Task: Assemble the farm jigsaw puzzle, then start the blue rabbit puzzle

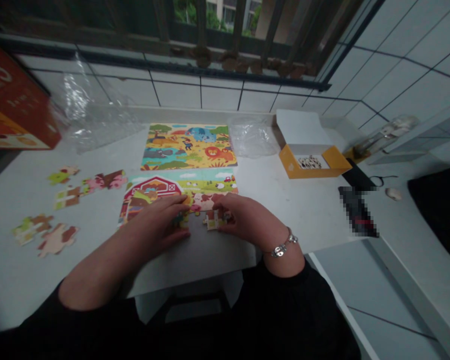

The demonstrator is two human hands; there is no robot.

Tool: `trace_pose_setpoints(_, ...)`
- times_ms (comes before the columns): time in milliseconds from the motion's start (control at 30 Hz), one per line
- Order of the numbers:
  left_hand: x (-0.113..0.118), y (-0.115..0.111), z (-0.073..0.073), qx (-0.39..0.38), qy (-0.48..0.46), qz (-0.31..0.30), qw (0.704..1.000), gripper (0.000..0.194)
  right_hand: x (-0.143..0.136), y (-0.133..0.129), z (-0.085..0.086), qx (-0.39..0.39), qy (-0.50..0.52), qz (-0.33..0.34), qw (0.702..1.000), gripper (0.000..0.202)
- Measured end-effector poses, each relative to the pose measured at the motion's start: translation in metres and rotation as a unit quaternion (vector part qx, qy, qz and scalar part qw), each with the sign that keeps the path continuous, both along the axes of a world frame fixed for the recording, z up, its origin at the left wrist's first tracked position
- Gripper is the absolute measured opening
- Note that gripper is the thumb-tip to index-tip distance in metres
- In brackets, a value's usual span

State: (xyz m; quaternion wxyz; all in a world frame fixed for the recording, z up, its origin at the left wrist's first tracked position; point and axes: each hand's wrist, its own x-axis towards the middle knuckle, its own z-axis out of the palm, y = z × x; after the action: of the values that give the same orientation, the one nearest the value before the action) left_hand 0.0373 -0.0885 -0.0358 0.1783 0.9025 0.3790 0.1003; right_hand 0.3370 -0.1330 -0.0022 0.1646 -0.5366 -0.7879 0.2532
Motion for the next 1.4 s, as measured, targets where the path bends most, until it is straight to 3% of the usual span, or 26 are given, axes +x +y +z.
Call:
trace_pose_setpoints(367, -0.003, 0.001, 0.002, -0.021, -0.035, -0.01, 0.999, 0.066, 0.0, -0.002, -0.001, 0.016, -0.002, 0.016, 1.0, 0.047)
trace_pose_setpoints(467, -0.005, 0.002, 0.0, -0.024, -0.043, -0.007, 0.999, 0.066, -0.005, -0.001, 0.0, 0.031, -0.01, 0.025, 0.999, 0.037)
trace_pose_setpoints(567, -0.009, 0.003, -0.001, -0.033, -0.05, -0.006, 0.998, 0.063, -0.016, 0.0, 0.001, 0.039, -0.002, 0.051, 0.998, 0.024)
trace_pose_setpoints(833, -0.012, 0.003, 0.0, -0.054, -0.067, -0.021, 0.996, 0.054, -0.046, -0.002, -0.005, 0.078, -0.025, 0.09, 0.993, 0.014)
trace_pose_setpoints(1067, -0.012, 0.004, 0.004, -0.055, -0.091, -0.046, 0.993, 0.037, -0.043, 0.0, -0.006, 0.075, -0.026, 0.097, 0.992, 0.016)
trace_pose_setpoints(1400, -0.013, 0.006, -0.001, -0.047, -0.087, -0.047, 0.994, 0.03, -0.042, 0.0, 0.0, 0.063, -0.022, 0.103, 0.992, 0.015)
